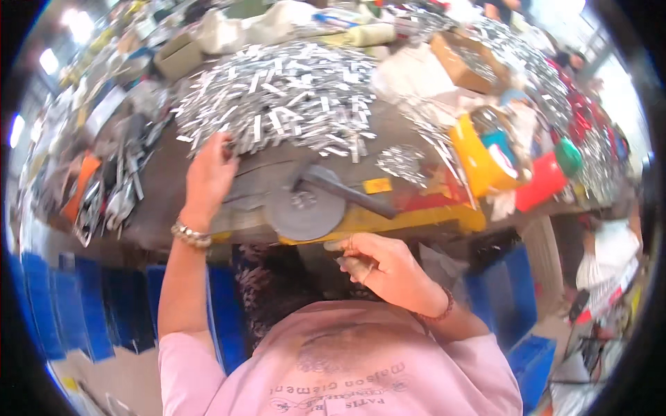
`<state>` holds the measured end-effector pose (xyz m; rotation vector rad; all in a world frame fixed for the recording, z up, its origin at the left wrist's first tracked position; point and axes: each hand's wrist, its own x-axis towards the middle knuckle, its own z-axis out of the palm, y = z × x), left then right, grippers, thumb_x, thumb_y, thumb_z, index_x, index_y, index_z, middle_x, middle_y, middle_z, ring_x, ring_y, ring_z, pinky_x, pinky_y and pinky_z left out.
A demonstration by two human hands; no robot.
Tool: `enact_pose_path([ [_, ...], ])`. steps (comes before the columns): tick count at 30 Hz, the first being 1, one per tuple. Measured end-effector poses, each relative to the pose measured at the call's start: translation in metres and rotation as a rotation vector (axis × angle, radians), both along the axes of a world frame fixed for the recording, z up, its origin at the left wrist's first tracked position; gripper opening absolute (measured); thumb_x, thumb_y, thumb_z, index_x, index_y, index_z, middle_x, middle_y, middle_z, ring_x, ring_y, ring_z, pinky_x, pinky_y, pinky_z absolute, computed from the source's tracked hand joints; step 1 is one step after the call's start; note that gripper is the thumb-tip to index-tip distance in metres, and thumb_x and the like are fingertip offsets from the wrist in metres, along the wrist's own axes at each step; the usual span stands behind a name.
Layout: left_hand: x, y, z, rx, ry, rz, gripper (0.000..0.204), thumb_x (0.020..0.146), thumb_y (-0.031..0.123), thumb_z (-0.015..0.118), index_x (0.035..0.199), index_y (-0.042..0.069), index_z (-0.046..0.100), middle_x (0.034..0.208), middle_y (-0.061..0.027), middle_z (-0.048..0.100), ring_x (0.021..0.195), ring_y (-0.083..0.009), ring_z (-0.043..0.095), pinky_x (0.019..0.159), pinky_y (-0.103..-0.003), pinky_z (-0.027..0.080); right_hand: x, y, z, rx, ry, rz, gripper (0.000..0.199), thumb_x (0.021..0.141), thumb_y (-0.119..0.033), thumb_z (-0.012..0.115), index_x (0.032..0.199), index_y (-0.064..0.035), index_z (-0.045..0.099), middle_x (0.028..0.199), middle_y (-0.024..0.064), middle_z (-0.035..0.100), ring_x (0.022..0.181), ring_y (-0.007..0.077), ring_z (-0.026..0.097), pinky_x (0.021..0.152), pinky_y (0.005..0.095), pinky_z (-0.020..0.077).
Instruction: The person assembles metal components by inserting metal pins into metal pieces, hammering them together on a metal plate using a hammer, and placing the completed parts into a blue bin.
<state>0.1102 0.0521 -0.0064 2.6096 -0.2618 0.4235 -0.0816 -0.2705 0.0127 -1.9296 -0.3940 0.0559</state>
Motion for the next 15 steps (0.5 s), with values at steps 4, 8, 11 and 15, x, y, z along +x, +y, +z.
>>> enact_pose_path([
  [4, 0.015, 0.010, -0.015, -0.202, 0.060, -0.038, 0.041, 0.096, 0.008, 0.073, 0.136, 0.009, 0.064, 0.099, -0.0108, 0.071, 0.092, -0.0247, 0.073, 0.080, -0.040, 0.060, 0.009, -0.044, 0.013, -0.204, -0.273, -0.309, 0.023, 0.092, -0.005, 0.078, 0.116, -0.0037, 0.076, 0.101, 0.0164, 0.074, 0.088, 0.0356, 0.074, 0.077, 0.0414, 0.0610],
  [8, -0.018, 0.003, 0.006, -0.819, 0.208, -0.016, 0.047, 0.099, 0.007, 0.071, 0.145, 0.006, 0.061, 0.108, -0.0061, 0.069, 0.092, -0.0140, 0.069, 0.076, -0.030, 0.061, 0.035, -0.108, 0.022, -0.828, -0.520, -0.646, 0.020, 0.090, -0.005, 0.075, 0.108, -0.0105, 0.076, 0.100, 0.0126, 0.075, 0.094, 0.0359, 0.076, 0.079, 0.0465, 0.0619],
  [11, -0.045, -0.006, 0.018, -0.917, 0.282, -0.089, 0.047, 0.100, 0.008, 0.071, 0.146, 0.006, 0.060, 0.115, -0.0066, 0.069, 0.092, -0.0142, 0.072, 0.077, -0.028, 0.062, 0.051, -0.144, 0.016, -0.911, -0.384, -0.690, 0.024, 0.089, -0.004, 0.072, 0.112, -0.0087, 0.074, 0.102, 0.0161, 0.074, 0.097, 0.0395, 0.075, 0.083, 0.0517, 0.0601],
  [15, -0.074, -0.028, 0.022, -0.931, 0.406, -0.172, 0.029, 0.101, 0.007, 0.074, 0.130, 0.006, 0.070, 0.109, -0.0033, 0.073, 0.087, -0.0116, 0.072, 0.074, -0.027, 0.059, 0.073, -0.153, 0.008, -0.978, -0.282, -0.668, 0.026, 0.089, -0.001, 0.068, 0.115, -0.0070, 0.070, 0.101, 0.0191, 0.073, 0.097, 0.0438, 0.075, 0.085, 0.0540, 0.0594],
])
